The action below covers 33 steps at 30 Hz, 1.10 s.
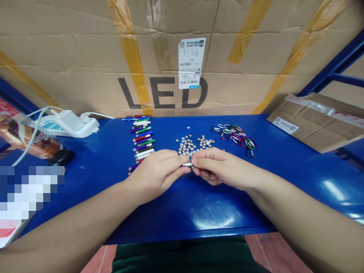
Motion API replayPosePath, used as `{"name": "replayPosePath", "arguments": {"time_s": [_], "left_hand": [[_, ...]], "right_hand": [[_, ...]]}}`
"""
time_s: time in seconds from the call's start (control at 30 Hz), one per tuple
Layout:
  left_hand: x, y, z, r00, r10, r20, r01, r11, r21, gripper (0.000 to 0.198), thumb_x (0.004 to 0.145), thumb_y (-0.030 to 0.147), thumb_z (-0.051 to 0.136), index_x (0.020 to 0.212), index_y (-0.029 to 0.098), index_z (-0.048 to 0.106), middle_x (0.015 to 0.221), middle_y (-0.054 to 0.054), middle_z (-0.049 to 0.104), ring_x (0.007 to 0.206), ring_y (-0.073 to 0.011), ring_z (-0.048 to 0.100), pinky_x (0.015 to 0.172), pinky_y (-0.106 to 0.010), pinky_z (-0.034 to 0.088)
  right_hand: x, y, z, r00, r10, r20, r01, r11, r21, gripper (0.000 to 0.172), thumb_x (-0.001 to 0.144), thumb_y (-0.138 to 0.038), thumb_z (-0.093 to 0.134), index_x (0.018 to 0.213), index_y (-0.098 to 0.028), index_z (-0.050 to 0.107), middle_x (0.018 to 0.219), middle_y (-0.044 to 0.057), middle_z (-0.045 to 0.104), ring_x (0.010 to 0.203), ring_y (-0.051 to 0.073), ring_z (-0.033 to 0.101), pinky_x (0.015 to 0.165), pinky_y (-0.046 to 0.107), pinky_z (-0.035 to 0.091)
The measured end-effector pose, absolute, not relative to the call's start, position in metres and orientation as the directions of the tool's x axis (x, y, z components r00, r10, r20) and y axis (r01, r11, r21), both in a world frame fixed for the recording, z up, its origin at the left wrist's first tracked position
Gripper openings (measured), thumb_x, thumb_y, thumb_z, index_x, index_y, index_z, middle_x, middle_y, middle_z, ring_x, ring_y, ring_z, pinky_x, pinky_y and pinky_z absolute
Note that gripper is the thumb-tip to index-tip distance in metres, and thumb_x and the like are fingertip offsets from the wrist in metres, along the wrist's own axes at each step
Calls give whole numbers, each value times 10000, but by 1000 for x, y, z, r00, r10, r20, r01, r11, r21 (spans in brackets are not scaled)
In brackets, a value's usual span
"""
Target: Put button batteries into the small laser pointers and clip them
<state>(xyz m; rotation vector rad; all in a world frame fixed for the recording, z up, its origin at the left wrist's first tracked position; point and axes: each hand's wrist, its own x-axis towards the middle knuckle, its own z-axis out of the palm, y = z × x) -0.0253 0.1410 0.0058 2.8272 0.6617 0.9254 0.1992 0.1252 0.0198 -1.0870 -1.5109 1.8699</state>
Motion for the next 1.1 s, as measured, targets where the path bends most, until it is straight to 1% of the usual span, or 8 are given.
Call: {"name": "replayPosePath", "arguments": {"time_s": [0.13,0.27,0.4,0.5,0.6,0.67,0.93,1.1], "left_hand": [[-27,140,6,716,355,601,370,-923,104,260,1085,282,495,1066,124,700,750,-39,654,680,-163,574,658,-269,467],[-26,140,6,715,371,592,377,-919,120,229,1074,259,508,1074,125,694,784,-50,665,711,-173,578,678,-288,478],[-23,139,5,702,454,549,324,-890,322,199,1052,215,548,1156,135,696,932,-68,683,835,-167,630,775,-279,517],[-23,138,5,704,532,470,332,-832,445,269,1050,173,507,1240,154,695,1048,-81,656,954,-175,647,869,-290,529],[-26,140,5,711,575,405,366,-794,485,324,1049,150,443,1246,171,700,1103,-87,636,1018,-190,637,917,-313,527],[-27,142,5,706,590,391,386,-784,487,316,1049,160,440,1218,176,707,1127,-87,634,1049,-198,635,940,-320,522],[-32,148,8,639,688,345,406,-682,608,213,1049,254,513,1159,188,682,1114,-71,698,1071,-214,636,975,-352,496],[-32,148,2,517,807,286,296,-482,825,261,1025,307,572,1253,183,601,1055,-60,641,962,-182,630,827,-298,531]], "right_hand": [[194,123,21,-590,727,-350,-46,-464,-885,323,865,-364,703,674,-173,526,545,-90,376,422,26,207,371,162,137],[191,123,24,-572,733,-368,-29,-467,-884,331,871,-384,687,667,-173,533,528,-90,382,414,30,224,359,157,152],[218,128,41,-547,790,-278,302,-123,-945,309,895,-418,681,753,-145,667,633,3,630,475,65,456,408,177,339],[267,134,57,-335,923,-192,597,50,-800,274,949,-352,610,842,-133,733,743,45,732,559,100,600,500,219,445],[319,141,66,41,994,-101,771,-95,-630,284,990,-249,511,929,-96,742,797,62,759,612,96,651,636,277,495],[341,145,65,190,952,-241,793,-293,-534,185,954,-257,628,921,-114,740,772,65,759,630,147,694,636,279,555],[335,163,43,276,866,-417,855,-420,-304,309,823,-376,827,740,-124,670,675,97,711,593,172,670,595,295,572],[337,168,26,234,883,-406,820,-404,-407,251,737,-204,848,679,-183,605,617,82,683,624,233,713,575,332,605]]}}
